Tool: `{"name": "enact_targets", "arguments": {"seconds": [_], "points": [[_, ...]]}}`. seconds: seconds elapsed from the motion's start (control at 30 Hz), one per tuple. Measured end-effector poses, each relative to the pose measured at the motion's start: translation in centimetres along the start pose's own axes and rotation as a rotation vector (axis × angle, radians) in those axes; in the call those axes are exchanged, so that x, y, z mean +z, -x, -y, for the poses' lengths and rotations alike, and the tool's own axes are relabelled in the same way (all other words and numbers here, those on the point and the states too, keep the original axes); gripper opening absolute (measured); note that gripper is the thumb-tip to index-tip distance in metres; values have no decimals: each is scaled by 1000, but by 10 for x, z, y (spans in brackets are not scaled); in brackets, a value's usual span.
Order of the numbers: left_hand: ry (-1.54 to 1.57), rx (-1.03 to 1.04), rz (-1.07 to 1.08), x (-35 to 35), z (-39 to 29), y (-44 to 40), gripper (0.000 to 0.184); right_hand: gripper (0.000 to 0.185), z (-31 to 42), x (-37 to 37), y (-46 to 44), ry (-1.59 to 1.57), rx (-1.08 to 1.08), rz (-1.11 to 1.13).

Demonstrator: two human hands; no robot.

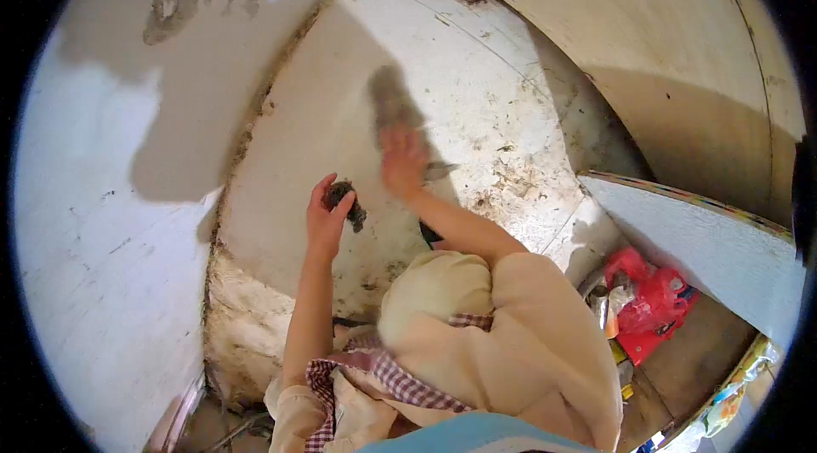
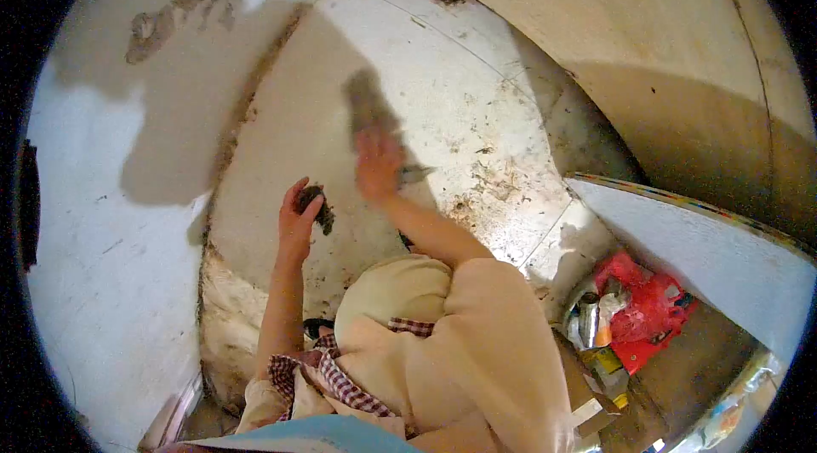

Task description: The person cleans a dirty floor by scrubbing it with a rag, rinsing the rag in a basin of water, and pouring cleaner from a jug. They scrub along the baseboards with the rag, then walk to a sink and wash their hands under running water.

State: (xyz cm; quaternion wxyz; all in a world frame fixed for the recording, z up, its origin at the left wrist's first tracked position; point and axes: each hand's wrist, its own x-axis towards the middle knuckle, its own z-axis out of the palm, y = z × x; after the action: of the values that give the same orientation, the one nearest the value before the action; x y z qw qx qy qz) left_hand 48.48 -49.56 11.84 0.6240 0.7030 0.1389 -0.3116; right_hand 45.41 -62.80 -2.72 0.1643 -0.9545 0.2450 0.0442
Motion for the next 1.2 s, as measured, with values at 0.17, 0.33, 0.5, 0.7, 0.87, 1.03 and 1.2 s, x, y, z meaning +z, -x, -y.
{"name": "enact_targets", "arguments": {"seconds": [0.17, 0.33, 0.5, 0.7, 0.87, 1.03, 1.2], "points": [[55, -10, -49, -2, 10, -25, 44, 39, 31, -46, 6, -1294, 77, 679], [103, -54, 208, 68, 18, -22, 48, 35, -39, -101, 2, -1309, 49, 550], [-678, 321, 259, 66, 42, -34, 54, 29, -143, -127, -35, -895, 325, 63], [-1322, 363, -180, 4, 63, -75, 60, 39, -166, -87, -40, -183, -59, -277], [-1372, 330, -104, -15, 66, -88, 65, 45, -143, -96, -65, -125, -193, -299], [-1401, 234, -56, -8, 60, -95, 64, 41, -156, -85, -104, -128, -109, -408], [-1504, 230, -29, -9, 64, -102, 61, 20, -177, -70, -127, -75, -97, -298]]}}
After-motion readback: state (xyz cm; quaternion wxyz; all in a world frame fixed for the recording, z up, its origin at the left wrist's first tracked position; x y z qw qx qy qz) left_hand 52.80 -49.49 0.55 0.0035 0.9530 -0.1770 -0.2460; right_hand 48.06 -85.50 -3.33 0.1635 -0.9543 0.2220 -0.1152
